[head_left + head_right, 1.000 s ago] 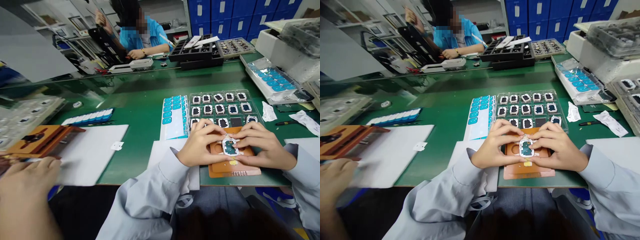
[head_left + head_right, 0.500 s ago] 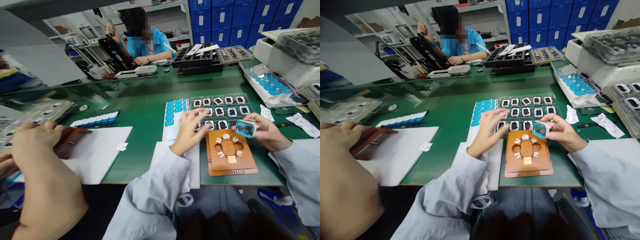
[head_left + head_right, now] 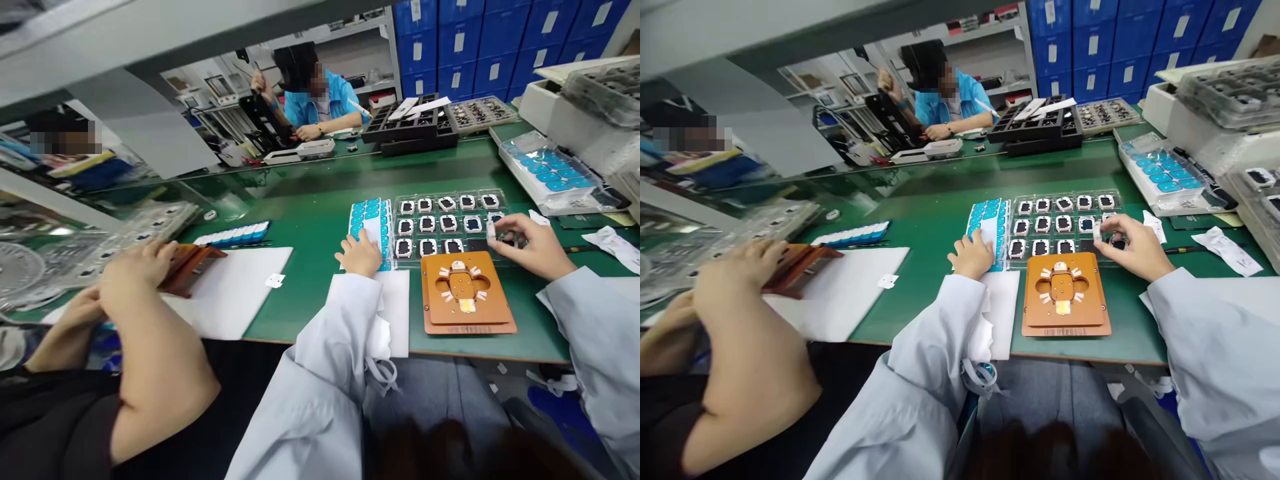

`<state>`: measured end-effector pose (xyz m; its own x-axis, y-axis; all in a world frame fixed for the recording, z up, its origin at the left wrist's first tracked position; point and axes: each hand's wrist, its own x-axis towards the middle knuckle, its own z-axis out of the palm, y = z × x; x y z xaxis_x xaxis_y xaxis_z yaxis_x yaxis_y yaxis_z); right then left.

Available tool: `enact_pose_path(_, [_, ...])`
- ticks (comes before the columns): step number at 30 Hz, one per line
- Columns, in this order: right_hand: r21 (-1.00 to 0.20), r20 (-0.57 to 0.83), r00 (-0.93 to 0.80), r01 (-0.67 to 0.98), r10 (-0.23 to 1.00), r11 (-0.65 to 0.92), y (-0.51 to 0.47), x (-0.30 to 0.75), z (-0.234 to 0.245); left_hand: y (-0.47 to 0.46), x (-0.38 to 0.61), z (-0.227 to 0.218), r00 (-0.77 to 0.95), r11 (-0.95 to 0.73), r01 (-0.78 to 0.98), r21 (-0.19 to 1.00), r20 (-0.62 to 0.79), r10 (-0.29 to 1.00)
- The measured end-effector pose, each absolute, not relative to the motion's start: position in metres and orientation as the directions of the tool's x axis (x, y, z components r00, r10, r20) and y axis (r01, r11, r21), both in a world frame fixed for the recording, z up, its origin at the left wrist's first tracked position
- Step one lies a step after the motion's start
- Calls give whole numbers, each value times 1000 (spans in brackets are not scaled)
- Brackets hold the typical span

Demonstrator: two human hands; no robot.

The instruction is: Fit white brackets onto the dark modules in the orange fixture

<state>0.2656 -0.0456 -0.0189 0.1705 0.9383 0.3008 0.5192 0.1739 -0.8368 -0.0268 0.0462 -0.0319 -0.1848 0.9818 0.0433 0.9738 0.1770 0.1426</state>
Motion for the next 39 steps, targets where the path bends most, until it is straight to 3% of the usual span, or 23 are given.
enact_pose_path(3, [-685,330,58,702,942,196,-44,269,-24,45,-28,-28,-162,152,977,147,55,985])
enact_pose_path(11, [-551,308,-76,799,948,243,-41,277,-30,44,-31,-29,-122,114,982,148,48,991])
enact_pose_path(39, [-546,287,-75,806,955,228,-41,275,-27,38,-30,-4,-110,-1,939,343,305,946])
